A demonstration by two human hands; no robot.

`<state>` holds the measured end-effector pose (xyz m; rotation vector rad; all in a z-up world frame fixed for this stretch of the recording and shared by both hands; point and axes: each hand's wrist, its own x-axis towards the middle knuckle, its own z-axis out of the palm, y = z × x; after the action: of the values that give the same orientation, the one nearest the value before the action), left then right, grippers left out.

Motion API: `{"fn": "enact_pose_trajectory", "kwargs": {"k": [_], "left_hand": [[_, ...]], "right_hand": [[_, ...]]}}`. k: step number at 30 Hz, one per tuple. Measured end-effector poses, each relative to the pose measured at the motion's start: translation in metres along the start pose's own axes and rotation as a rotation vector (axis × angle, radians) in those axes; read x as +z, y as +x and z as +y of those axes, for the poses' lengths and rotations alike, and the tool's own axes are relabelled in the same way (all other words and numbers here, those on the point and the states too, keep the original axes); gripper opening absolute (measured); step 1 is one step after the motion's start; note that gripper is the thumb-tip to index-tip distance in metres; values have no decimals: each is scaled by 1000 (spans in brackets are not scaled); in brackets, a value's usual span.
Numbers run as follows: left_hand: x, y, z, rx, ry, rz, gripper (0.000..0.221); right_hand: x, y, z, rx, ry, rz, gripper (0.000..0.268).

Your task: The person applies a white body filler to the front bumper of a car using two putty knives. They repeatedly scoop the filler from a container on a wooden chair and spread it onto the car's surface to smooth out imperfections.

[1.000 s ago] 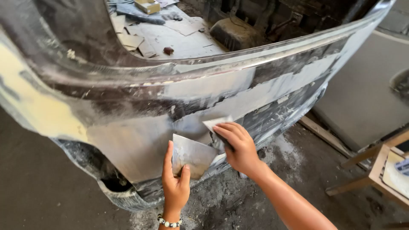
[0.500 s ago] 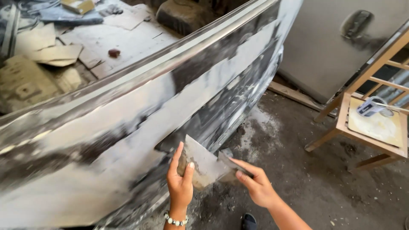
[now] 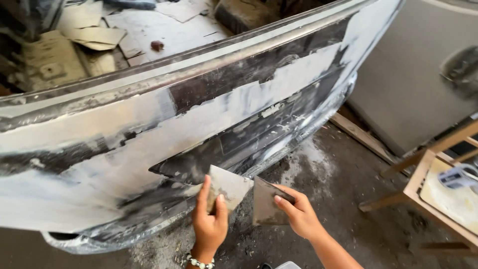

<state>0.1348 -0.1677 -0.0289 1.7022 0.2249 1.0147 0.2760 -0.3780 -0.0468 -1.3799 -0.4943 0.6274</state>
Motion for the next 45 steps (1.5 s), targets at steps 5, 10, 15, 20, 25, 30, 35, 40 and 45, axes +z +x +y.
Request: {"fn": "enact_pose_trajectory", "kwargs": {"k": [5, 10, 15, 20, 25, 30, 35, 40, 45], "left_hand": [[16, -24, 8, 244, 322, -51, 59], [13, -36, 13, 289, 472, -75, 60], [-5, -46, 10, 41, 380, 130, 63], [-37, -54, 10, -280, 377, 218, 64], [-71, -57, 10, -90, 338, 292, 64], [-97, -56, 2, -159, 276, 350, 63], [-115, -48, -12, -45, 254, 343, 63], [-122, -35, -15, -94, 174, 286, 63], [-122, -14, 1, 120, 237, 229, 59]], "right_hand": [[22, 24, -8, 42, 201, -38, 39], [30, 52, -33, -68, 165, -59, 38], [52, 77, -89, -367, -60, -87, 37], [101, 92, -147, -583, -222, -116, 35], [135, 104, -189, -1120, -754, -7, 40], [159, 113, -212, -1462, -1296, 99, 49], [173, 131, -202, -1530, -1438, 216, 43], [180, 137, -192, -1512, -1516, 319, 43], [184, 140, -185, -1423, -1418, 246, 51]]}}
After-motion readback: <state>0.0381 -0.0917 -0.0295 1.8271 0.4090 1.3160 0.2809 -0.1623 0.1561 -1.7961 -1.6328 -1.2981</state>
